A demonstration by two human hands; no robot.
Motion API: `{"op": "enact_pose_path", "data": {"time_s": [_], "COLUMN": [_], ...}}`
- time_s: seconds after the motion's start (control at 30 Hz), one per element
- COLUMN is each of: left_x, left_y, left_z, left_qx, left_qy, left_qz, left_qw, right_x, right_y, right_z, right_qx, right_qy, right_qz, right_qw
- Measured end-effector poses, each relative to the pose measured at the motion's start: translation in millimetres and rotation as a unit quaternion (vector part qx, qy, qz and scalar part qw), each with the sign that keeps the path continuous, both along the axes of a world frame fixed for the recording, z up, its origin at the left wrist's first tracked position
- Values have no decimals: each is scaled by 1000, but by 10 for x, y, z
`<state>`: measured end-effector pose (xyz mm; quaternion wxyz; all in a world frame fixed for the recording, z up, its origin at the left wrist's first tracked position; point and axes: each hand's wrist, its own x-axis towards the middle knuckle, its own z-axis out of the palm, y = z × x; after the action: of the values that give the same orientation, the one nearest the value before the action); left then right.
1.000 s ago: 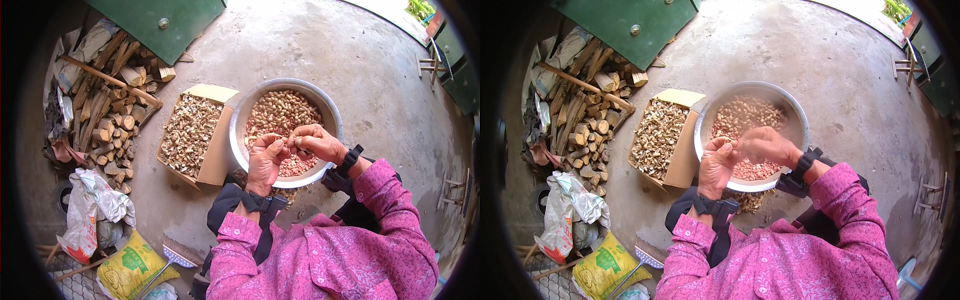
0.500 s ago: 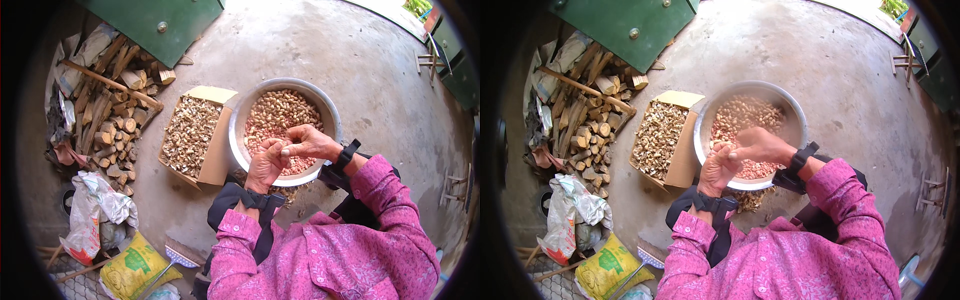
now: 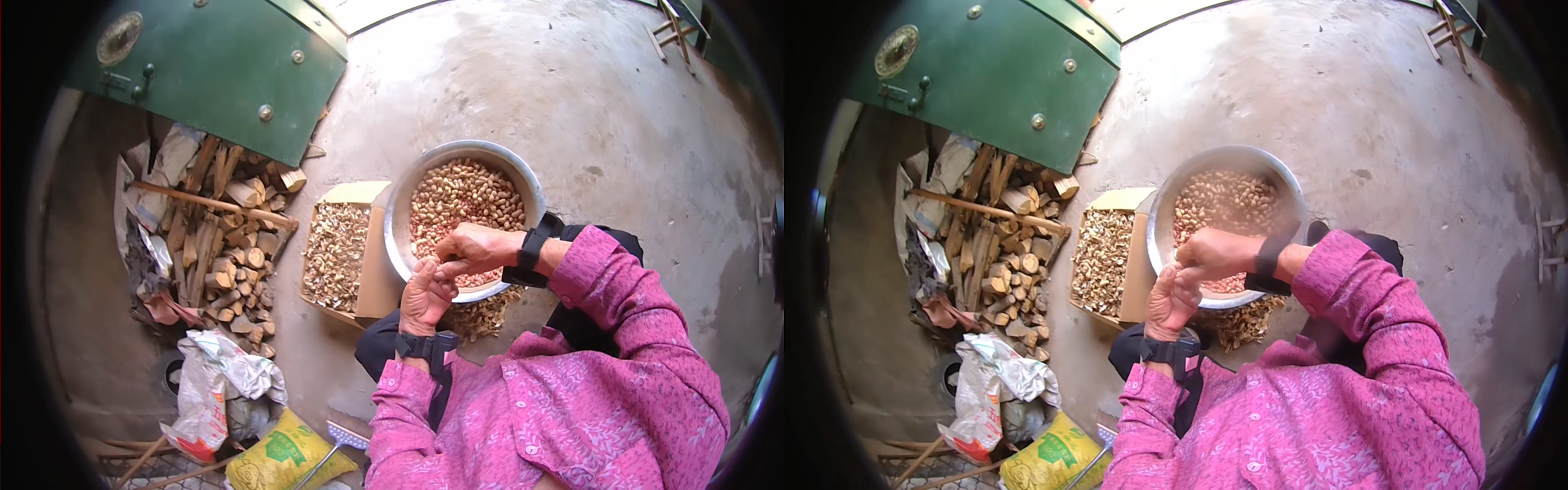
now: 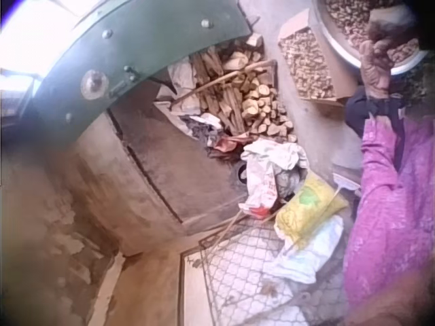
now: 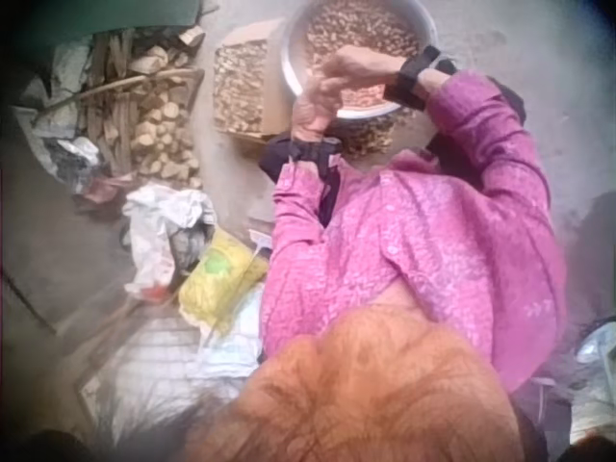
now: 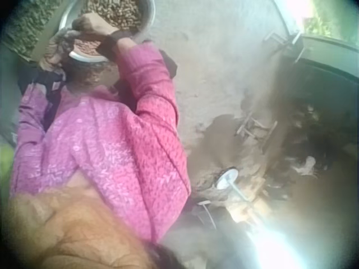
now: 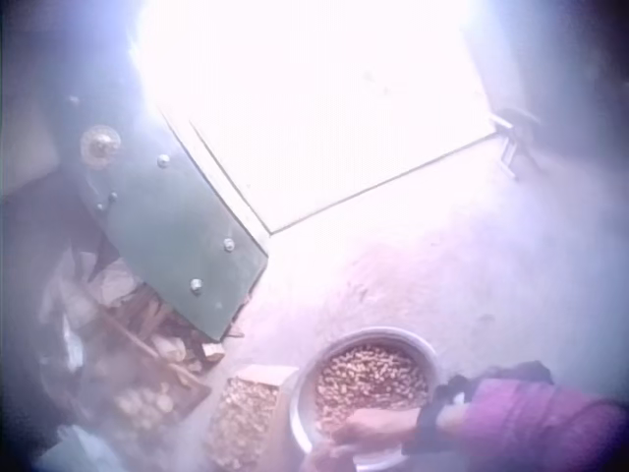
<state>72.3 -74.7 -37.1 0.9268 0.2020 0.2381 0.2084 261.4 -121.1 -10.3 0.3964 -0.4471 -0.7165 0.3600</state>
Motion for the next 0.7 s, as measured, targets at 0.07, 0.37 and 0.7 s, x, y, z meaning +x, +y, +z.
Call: {"op": "enact_pose_path", "data": {"time_s": [0.07, 0.37, 0.7], "left_x": [-19, 105, 37], "left_y": [-14, -31, 49], "left_z": [26, 106, 143], "left_qx": [62, 51, 82], "left_qy": [-1, 40, 153], "left_qz": [-19, 61, 109], "left_qw": [998, 996, 979], "right_x": [-16, 45, 193], "right_y": [-43, -67, -30], "right_z": [-7, -32, -214], "right_qx": [6, -49, 210], "right_qy": [37, 122, 58], "right_qz": [1, -2, -86], "right_qw": [999, 991, 972]}}
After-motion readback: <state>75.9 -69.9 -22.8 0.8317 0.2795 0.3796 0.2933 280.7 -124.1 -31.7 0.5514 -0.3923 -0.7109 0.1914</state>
